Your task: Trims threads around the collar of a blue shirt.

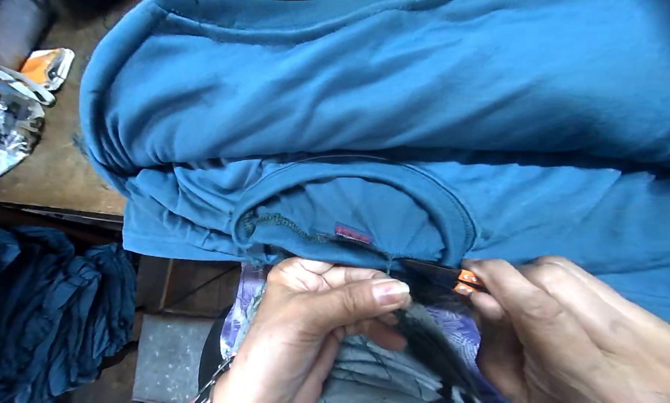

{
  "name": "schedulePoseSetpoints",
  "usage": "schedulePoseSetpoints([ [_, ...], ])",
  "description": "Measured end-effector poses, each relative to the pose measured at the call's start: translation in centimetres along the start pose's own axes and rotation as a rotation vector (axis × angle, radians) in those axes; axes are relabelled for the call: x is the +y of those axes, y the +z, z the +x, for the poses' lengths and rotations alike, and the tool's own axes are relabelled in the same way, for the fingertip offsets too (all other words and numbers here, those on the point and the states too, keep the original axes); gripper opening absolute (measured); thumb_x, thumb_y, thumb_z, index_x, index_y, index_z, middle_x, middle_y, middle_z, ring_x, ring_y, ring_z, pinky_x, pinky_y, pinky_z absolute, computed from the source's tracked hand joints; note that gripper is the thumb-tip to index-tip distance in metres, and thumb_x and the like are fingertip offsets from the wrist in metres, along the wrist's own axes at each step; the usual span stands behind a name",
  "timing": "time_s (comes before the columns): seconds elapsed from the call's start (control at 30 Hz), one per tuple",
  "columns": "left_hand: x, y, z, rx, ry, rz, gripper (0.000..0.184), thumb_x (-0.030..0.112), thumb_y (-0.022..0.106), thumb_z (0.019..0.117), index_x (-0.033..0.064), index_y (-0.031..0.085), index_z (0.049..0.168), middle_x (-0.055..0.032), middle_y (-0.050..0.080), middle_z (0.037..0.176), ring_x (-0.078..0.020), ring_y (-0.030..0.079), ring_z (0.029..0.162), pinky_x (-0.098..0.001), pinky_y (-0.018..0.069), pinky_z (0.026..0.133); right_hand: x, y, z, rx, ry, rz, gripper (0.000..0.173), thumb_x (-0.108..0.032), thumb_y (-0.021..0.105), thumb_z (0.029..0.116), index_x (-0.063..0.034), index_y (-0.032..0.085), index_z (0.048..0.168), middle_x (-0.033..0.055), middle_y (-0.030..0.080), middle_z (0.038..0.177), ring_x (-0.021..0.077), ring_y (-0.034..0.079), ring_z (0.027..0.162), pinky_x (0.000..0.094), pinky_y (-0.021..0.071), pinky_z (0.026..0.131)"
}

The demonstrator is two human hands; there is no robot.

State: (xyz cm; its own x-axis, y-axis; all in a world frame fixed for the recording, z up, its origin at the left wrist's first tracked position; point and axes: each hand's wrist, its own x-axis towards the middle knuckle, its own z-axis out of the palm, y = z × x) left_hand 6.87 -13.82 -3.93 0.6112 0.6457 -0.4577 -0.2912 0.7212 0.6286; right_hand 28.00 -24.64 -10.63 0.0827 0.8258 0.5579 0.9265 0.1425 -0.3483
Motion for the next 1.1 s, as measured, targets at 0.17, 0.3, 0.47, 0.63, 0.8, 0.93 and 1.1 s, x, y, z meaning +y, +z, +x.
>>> schedulePoseSetpoints([
  [0.17,-0.1,-0.1,-0.2,0.002,0.02,0.011,0.012,-0.001,0.072,0.0902,-0.0035,0.073,0.102,-0.0216,0.073,0.091,-0.0215,0.073,0.07,-0.0356,0.0638,0.065,-0.4,-0.2,0.3,-0.019,0.017,0.004,0.036,-0.032,0.051,0.1045,-0.0061,0.064,0.125,0.0104,0.06,0.088,0.0241,0.058,0.075,0.0385,0.0451,0.061],
  [0.3,-0.1,0.0,-0.2,0.018,0.012,0.004,0.013,-0.003,0.071,0.0893,-0.0035,0.073,0.102,-0.021,0.073,0.091,-0.0213,0.073,0.069,-0.0358,0.064,0.065,-1.0,0.3,1.1,0.009,-0.005,0.028,0.034,-0.03,0.053,0.104,-0.0053,0.064,0.126,0.0099,0.059,0.086,0.0236,0.056,0.073,0.0376,0.0432,0.061],
  [0.47,0.0,0.0,-0.2,0.026,0.013,0.015,0.012,-0.003,0.072,0.0889,-0.0023,0.073,0.101,-0.0201,0.073,0.09,-0.0206,0.073,0.069,-0.0361,0.0639,0.064,-1.6,0.6,1.9,0.025,-0.016,0.032,0.029,-0.024,0.055,0.1034,-0.0048,0.065,0.123,0.0087,0.056,0.082,0.0228,0.053,0.07,0.0368,0.041,0.059],
  [0.63,-0.1,0.0,-0.1,0.024,0.009,0.034,0.011,-0.002,0.073,0.0887,-0.0028,0.074,0.099,-0.0188,0.073,0.088,-0.0196,0.073,0.068,-0.0358,0.0642,0.065,-1.7,1.0,2.2,0.032,-0.035,0.013,0.026,-0.024,0.052,0.1044,-0.003,0.065,0.114,0.0086,0.053,0.077,0.0224,0.051,0.065,0.0368,0.0387,0.056],
  [0.8,-0.2,-0.3,-0.2,0.016,0.007,0.092,0.01,-0.006,0.074,0.0854,-0.0031,0.073,0.095,-0.0191,0.072,0.086,-0.0223,0.073,0.069,-0.0381,0.0642,0.064,-1.1,0.8,2.5,0.005,-0.006,0.104,0.027,-0.023,0.05,0.1055,-0.0031,0.067,0.112,0.0093,0.061,0.081,0.0212,0.058,0.069,0.0368,0.0455,0.058],
  [0.93,-0.4,-1.8,-1.2,-0.074,0.052,0.457,0.045,-0.008,0.08,0.0806,0.0041,0.069,0.122,-0.0157,0.073,0.082,-0.0232,0.073,0.066,-0.0351,0.0643,0.059,0.4,-0.1,1.8,0.008,0.145,0.296,0.031,-0.028,0.042,0.1105,-0.0096,0.065,0.119,0.0027,0.065,0.094,0.0093,0.062,0.079,0.0286,0.0507,0.068],
  [1.1,-1.6,-6.6,-2.7,-0.109,0.45,1.279,0.023,0.025,0.076,0.0945,0.0136,0.077,0.115,0.0083,0.071,0.077,-0.0011,0.062,0.062,-0.0211,0.0553,0.058,0.6,-0.7,0.5,-0.112,0.112,0.279,0.05,-0.048,0.04,0.107,-0.0094,0.061,0.13,0.0088,0.066,0.101,0.0166,0.063,0.085,0.0354,0.0511,0.071],
])
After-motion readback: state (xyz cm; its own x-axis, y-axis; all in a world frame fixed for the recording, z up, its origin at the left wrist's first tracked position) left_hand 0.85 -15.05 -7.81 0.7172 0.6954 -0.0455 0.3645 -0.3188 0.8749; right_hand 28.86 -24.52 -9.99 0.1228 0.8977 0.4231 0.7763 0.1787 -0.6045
